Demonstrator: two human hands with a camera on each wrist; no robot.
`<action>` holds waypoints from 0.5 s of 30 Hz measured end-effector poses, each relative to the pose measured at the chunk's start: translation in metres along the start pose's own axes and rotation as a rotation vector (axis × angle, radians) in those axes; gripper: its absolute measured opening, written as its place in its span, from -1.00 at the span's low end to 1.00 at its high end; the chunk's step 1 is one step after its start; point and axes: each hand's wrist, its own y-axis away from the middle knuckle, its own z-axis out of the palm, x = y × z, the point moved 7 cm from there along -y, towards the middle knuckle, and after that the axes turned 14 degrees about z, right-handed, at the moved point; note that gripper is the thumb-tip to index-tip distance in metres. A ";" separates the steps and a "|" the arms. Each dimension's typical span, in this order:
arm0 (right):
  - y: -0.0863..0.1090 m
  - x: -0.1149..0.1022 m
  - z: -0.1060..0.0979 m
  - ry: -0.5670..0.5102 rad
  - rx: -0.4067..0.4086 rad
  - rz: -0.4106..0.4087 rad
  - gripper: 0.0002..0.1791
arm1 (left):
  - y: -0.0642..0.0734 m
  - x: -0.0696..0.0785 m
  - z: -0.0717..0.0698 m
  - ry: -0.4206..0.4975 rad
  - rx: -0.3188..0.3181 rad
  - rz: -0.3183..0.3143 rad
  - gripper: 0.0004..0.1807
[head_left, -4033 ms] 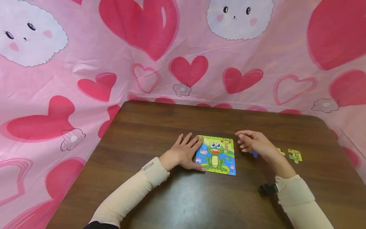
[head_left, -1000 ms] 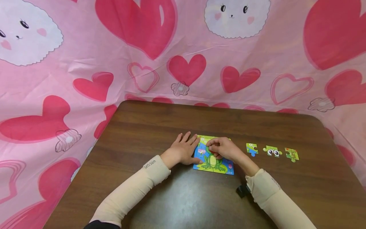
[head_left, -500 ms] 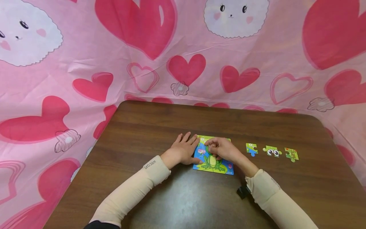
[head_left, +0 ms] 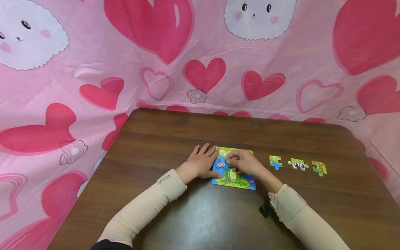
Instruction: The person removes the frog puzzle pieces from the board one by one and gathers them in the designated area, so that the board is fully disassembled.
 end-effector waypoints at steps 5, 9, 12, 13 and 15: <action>-0.003 0.000 -0.003 -0.022 0.019 0.025 -0.74 | 0.000 0.000 0.000 0.010 0.007 -0.002 0.10; -0.004 0.003 -0.005 -0.048 0.004 0.051 -0.70 | 0.000 -0.001 0.001 0.011 0.005 -0.005 0.09; -0.005 0.007 -0.006 -0.091 -0.021 0.069 -0.66 | 0.000 -0.001 0.001 0.010 0.003 -0.006 0.09; -0.005 0.008 -0.008 -0.108 -0.028 0.075 -0.64 | 0.000 -0.001 0.001 0.009 0.002 -0.007 0.09; -0.004 0.012 -0.010 -0.151 -0.045 0.088 -0.61 | 0.000 -0.001 0.001 0.010 -0.001 -0.008 0.09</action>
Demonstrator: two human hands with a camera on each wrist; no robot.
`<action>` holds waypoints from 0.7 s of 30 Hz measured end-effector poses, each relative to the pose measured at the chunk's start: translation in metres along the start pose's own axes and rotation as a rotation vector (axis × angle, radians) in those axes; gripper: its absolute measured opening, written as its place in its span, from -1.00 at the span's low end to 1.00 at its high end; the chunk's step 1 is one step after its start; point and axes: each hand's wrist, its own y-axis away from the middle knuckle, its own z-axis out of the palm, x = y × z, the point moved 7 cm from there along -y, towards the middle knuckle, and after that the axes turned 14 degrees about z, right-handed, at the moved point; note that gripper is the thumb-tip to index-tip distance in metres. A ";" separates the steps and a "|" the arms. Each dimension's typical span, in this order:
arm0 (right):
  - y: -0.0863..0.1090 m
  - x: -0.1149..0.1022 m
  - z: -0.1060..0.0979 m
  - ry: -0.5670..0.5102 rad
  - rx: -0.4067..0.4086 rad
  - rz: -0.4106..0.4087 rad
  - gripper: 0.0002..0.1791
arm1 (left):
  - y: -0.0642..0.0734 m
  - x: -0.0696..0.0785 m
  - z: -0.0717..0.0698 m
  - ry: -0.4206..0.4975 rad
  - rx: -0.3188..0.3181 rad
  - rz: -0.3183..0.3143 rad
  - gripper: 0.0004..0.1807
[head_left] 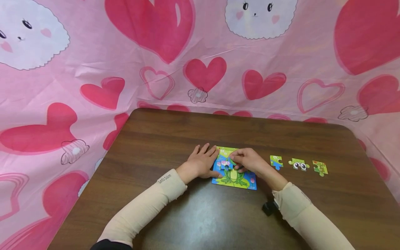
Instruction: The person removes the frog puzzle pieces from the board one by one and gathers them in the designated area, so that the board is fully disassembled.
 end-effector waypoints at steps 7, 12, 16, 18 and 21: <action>0.010 0.011 -0.019 -0.198 -0.070 0.013 -0.51 | 0.001 0.001 -0.001 0.005 0.001 0.002 0.09; 0.023 0.024 -0.040 -0.317 -0.106 0.033 -0.50 | 0.002 0.001 -0.001 0.001 0.003 0.012 0.09; 0.033 0.037 -0.060 -0.361 -0.096 0.043 -0.61 | 0.001 0.000 -0.001 -0.004 0.006 0.011 0.10; 0.038 0.044 -0.070 -0.361 -0.086 0.036 -0.67 | 0.000 0.000 -0.001 -0.005 0.009 0.011 0.11; 0.044 0.053 -0.080 -0.351 -0.080 0.022 -0.74 | 0.000 -0.001 -0.001 -0.004 0.012 0.008 0.11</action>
